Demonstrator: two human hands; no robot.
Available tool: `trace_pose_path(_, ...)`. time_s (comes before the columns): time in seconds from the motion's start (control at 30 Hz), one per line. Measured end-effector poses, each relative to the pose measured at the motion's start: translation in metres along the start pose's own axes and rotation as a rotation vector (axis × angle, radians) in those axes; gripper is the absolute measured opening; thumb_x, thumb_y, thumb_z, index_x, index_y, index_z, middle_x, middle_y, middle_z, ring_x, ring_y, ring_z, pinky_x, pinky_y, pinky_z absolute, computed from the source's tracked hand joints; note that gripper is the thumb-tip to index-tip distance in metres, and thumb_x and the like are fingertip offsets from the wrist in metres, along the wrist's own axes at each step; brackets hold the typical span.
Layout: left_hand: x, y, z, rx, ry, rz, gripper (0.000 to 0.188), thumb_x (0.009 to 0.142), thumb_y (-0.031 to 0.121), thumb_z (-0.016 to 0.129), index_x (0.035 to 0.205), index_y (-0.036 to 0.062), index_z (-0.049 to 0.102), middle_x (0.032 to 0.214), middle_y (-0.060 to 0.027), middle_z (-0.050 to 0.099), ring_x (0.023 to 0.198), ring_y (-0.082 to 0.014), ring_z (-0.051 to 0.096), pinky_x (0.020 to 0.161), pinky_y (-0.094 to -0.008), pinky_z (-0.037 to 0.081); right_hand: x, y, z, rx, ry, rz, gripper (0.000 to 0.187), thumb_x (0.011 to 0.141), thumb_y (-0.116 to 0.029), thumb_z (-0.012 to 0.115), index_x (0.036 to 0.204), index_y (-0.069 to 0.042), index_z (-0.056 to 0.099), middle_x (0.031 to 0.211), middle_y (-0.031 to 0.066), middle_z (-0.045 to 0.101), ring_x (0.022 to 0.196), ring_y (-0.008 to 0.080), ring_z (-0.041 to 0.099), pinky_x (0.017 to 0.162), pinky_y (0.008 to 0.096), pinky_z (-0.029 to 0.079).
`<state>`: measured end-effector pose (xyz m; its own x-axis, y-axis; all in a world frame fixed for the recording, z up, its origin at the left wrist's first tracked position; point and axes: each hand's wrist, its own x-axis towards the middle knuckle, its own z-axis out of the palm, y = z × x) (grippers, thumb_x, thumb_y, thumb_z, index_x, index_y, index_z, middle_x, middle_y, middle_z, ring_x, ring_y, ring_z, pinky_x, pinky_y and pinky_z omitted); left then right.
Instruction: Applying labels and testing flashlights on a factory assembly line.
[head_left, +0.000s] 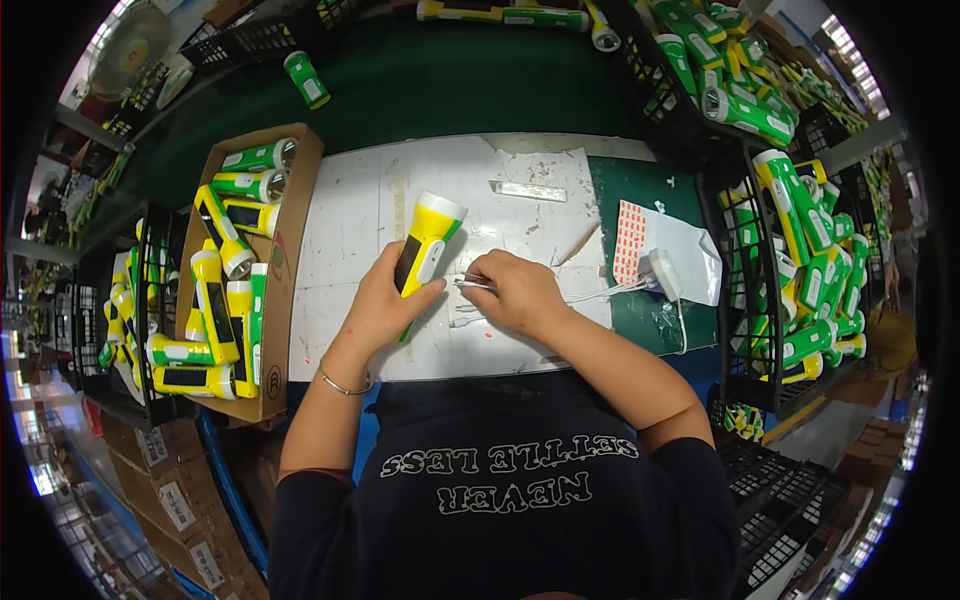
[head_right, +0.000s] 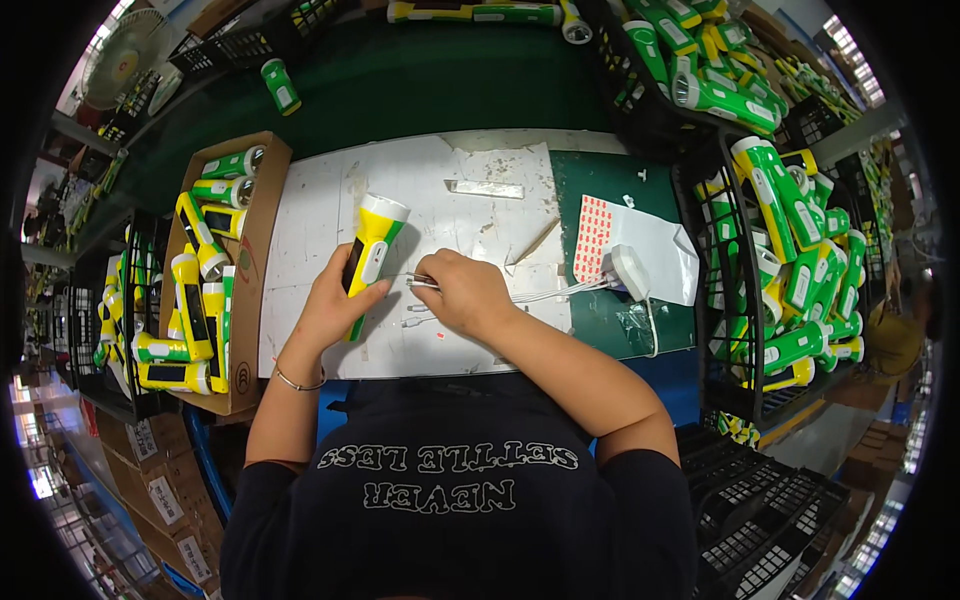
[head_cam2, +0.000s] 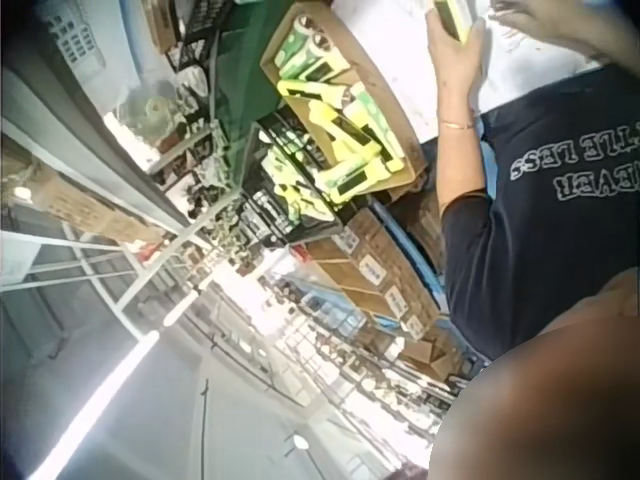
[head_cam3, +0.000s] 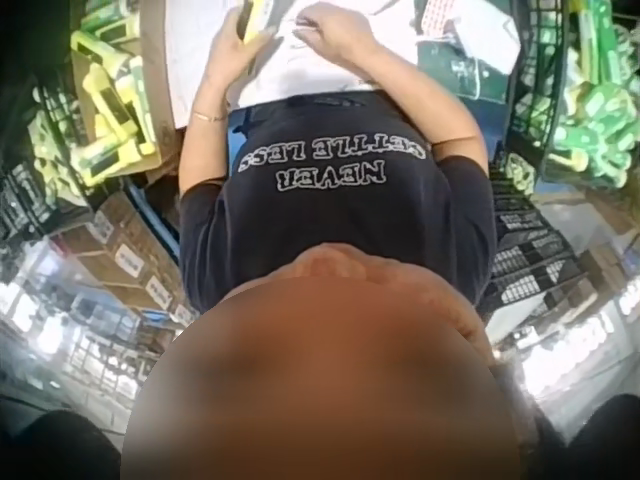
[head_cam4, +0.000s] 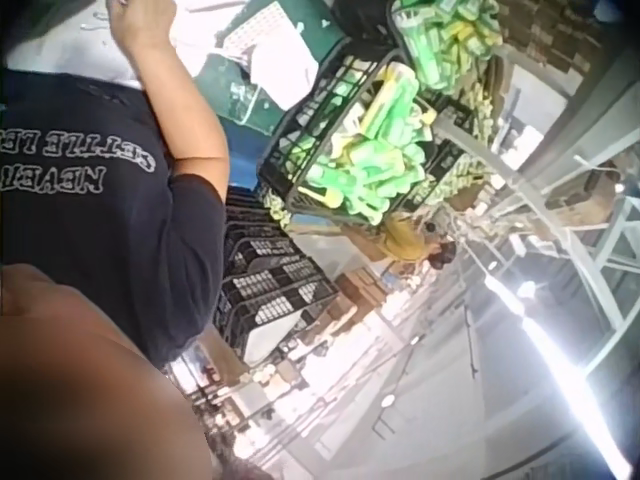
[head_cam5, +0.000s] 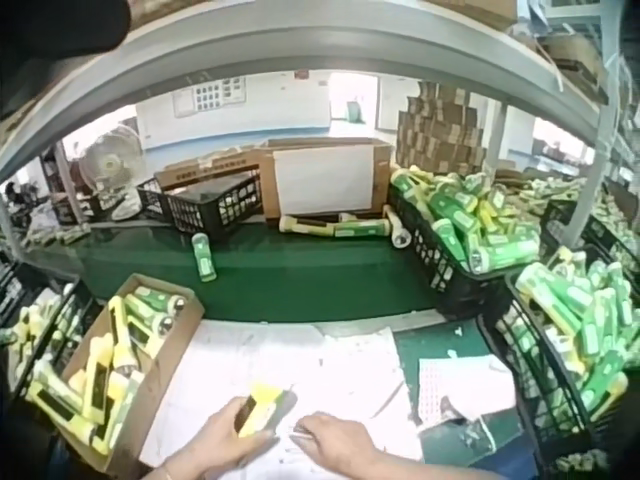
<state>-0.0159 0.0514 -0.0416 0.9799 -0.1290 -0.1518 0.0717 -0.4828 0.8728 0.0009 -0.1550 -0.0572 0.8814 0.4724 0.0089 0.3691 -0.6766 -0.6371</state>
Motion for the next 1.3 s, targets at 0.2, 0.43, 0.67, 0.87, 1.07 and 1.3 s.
trace_pose_path(0.2, 0.010, 0.008, 0.025, -0.078, -0.045, 0.058, 0.048, 0.073, 0.024, 0.072, 0.109, 0.0009, 0.049, 0.094, -0.0136, 0.060, 0.085, -0.0219, 0.059, 0.076, -0.0318, 0.046, -0.002, 0.006, -0.033, 0.593, 0.022, 0.174, 0.022, 0.077, -0.019, 0.072, 0.081, 0.001, 0.063, 0.071, 0.0005, 0.061, 0.066, 0.0035, 0.052, 0.058, 0.0191, 0.042)
trace_pose_path(0.43, 0.017, 0.031, 0.040, -0.066, -0.105, 0.076, 0.053, 0.072, 0.024, 0.072, 0.112, -0.0008, 0.047, 0.095, -0.0158, 0.060, 0.085, -0.0243, 0.060, 0.075, -0.0327, 0.047, -0.005, 0.011, -0.057, 0.880, -0.034, 0.302, 0.017, 0.078, -0.016, 0.071, 0.077, -0.001, 0.063, 0.066, 0.0008, 0.061, 0.060, 0.0023, 0.051, 0.054, 0.0161, 0.038)
trace_pose_path(0.67, 0.012, 0.035, 0.040, 0.001, -0.063, 0.093, 0.053, 0.072, 0.022, 0.071, 0.113, -0.0006, 0.047, 0.097, -0.0163, 0.057, 0.083, -0.0277, 0.059, 0.076, -0.0341, 0.047, -0.002, 0.013, -0.057, 0.885, -0.057, 0.329, 0.020, 0.077, -0.018, 0.072, 0.075, -0.001, 0.063, 0.064, 0.0021, 0.060, 0.057, 0.0038, 0.051, 0.053, 0.0166, 0.037)
trace_pose_path(0.87, 0.007, 0.030, 0.048, 0.389, 0.222, 0.328, 0.053, 0.073, 0.023, 0.070, 0.116, 0.0044, 0.045, 0.099, -0.0133, 0.051, 0.077, -0.0330, 0.058, 0.065, -0.0385, 0.050, -0.004, 0.013, -0.052, 0.841, -0.067, 0.366, 0.021, 0.076, -0.019, 0.074, 0.074, -0.001, 0.063, 0.063, 0.0018, 0.060, 0.055, 0.0037, 0.049, 0.050, 0.0162, 0.036)
trace_pose_path(1.07, 0.008, 0.032, 0.050, 0.418, 0.216, 0.280, 0.054, 0.072, 0.019, 0.072, 0.117, 0.0045, 0.044, 0.100, -0.0152, 0.051, 0.084, -0.0331, 0.058, 0.065, -0.0389, 0.050, -0.003, 0.014, -0.041, 0.986, -0.013, 0.446, 0.022, 0.076, -0.022, 0.074, 0.074, -0.003, 0.063, 0.061, 0.0000, 0.058, 0.051, 0.0019, 0.045, 0.047, 0.0161, 0.031)
trace_pose_path(1.3, 0.035, 0.027, 0.034, -0.072, 0.174, 0.185, 0.048, 0.077, 0.021, 0.069, 0.115, 0.0018, 0.045, 0.102, -0.0121, 0.056, 0.086, -0.0218, 0.058, 0.075, -0.0311, 0.047, -0.026, 0.013, -0.051, 0.615, 0.023, 0.185, 0.031, 0.073, -0.025, 0.075, 0.086, -0.001, 0.062, 0.079, 0.0049, 0.064, 0.070, 0.0091, 0.057, 0.062, 0.0214, 0.045)
